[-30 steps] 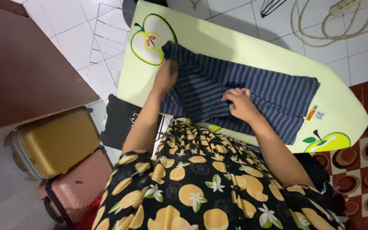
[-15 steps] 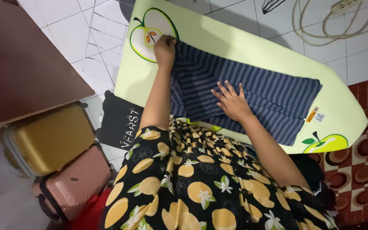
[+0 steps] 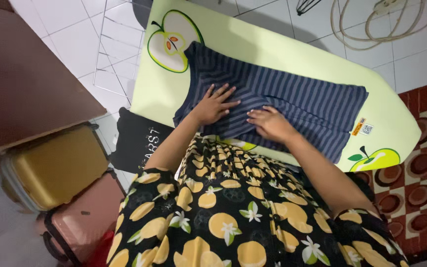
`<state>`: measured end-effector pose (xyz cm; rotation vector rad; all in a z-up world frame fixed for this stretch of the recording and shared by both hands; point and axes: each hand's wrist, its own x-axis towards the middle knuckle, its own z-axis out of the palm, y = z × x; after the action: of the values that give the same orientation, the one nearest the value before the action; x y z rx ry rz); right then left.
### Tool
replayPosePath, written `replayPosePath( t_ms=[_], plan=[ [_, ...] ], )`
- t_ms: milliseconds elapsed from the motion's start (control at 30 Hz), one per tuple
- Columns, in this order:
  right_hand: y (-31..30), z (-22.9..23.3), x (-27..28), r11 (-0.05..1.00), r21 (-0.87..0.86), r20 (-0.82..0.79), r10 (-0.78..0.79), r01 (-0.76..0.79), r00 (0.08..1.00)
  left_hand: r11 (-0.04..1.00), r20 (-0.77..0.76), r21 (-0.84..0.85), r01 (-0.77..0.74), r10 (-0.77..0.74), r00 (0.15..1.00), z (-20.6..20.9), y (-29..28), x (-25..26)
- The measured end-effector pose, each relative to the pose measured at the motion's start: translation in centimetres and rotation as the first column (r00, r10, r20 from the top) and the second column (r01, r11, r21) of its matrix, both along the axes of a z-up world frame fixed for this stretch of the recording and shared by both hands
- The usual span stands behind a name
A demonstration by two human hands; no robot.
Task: The person folds three shirts one by one on a light green ironing board. They first fold a black t-shirt, then a blue striped shirt, and finally another black t-shirt with white text. Each shirt is smoothed and folded into a compact rectangle before being set aside.
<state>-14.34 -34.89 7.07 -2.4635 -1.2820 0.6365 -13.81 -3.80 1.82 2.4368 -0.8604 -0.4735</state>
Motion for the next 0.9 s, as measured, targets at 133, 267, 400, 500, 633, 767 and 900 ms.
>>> replayPosePath(
  t_ms=[133,267,400,500,633,767,900],
  plan=[
    [-1.1,-3.3,5.1,0.857,-0.005,-0.576,-0.424,0.515,0.699,0.954,-0.32,-0.214,-0.21,0.135,0.938,-3.3,0.5,1.7],
    [-0.6,-5.3,9.9,0.307,-0.015,-0.717,-0.667,0.952,0.203,0.593,-0.738,-0.519,-0.615,0.051,0.672,-3.4,1.8,3.5],
    [-0.1,-5.1,9.2,0.129,-0.257,-0.698,-0.711,0.958,-0.091,0.725,-0.671,-0.342,-0.597,0.256,0.696,0.0,2.3,3.9],
    [-0.4,-5.0,7.3,0.286,-0.03,-0.716,-0.675,0.958,0.179,0.841,-0.42,-0.294,-0.455,0.314,0.851,2.8,1.3,3.7],
    [-0.9,-5.3,6.3,0.61,0.26,-0.381,-0.647,0.748,0.66,0.887,-0.203,-0.258,-0.382,0.336,0.92,5.3,0.1,3.8],
    [-0.7,-4.0,7.5,0.693,0.122,-0.216,-0.68,0.71,0.701,0.903,-0.149,-0.01,-0.43,0.424,0.893,6.0,-3.5,5.2],
    [-0.1,-0.5,7.8,0.799,0.032,-0.169,-0.588,0.601,0.791,0.978,0.173,0.155,-0.143,0.115,0.978,5.6,-7.2,7.6]
  ],
)
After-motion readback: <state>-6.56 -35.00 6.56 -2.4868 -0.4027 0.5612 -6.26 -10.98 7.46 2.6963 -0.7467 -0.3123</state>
